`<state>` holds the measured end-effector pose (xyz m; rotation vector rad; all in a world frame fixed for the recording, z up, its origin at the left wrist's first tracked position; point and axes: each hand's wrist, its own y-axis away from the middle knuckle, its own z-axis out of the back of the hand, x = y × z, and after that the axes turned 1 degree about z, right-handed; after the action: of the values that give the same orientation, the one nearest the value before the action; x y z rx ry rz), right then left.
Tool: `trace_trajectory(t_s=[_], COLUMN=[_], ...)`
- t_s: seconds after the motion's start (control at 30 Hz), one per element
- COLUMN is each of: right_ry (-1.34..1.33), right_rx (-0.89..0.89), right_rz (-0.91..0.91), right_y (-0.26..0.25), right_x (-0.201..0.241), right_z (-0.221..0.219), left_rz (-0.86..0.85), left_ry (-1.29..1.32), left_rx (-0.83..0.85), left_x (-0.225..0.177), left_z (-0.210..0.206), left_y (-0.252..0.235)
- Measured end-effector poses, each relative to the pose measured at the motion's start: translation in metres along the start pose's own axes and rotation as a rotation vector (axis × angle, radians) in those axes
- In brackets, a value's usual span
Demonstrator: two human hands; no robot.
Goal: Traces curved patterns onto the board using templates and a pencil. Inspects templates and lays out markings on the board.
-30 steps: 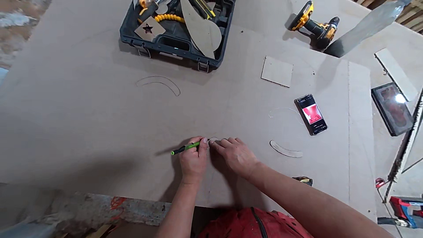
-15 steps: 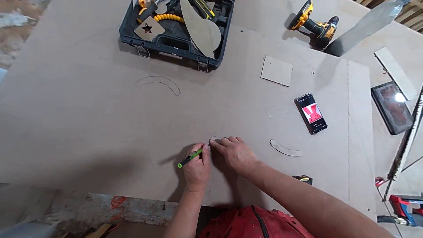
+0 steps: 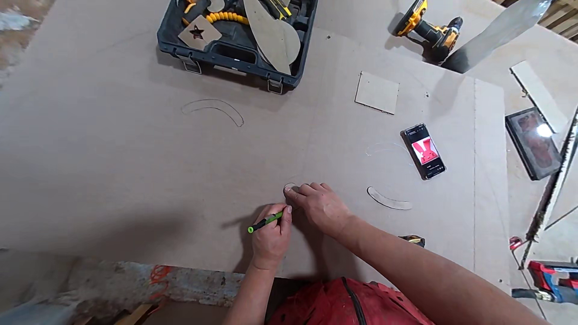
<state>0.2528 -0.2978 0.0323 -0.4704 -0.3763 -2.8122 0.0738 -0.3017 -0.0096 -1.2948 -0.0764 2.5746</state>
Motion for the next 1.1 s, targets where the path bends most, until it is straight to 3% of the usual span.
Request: trace_trajectory(t_s=[0.47, 0.73, 0.83, 0.93, 1.1], right_ry=[0.004, 0.034, 0.015, -0.055, -0.108], right_rx=[0.004, -0.001, 0.041, 0.022, -0.238], right_rz=[-0.001, -0.041, -0.165, -0.360, -0.608], right_y=[-0.001, 0.021, 0.070, 0.125, 0.184], right_x=[0.000, -0.003, -0.010, -0.012, -0.009], right_z=[0.000, 0.002, 0.001, -0.009, -0.025], left_rz=[-0.008, 0.330, 0.402, 0.471, 0.503], left_ry=[0.028, 0.364, 0.150, -0.295, -0.714], left_rx=[0.038, -0.059, 0.046, 0.218, 0.453], left_x=[0.003, -0.003, 0.005, 0.014, 0.032], left_z=[0.003, 0.022, 0.049, 0.079, 0.104], left_y=[-0.003, -0.018, -0.032, -0.059, -0.108])
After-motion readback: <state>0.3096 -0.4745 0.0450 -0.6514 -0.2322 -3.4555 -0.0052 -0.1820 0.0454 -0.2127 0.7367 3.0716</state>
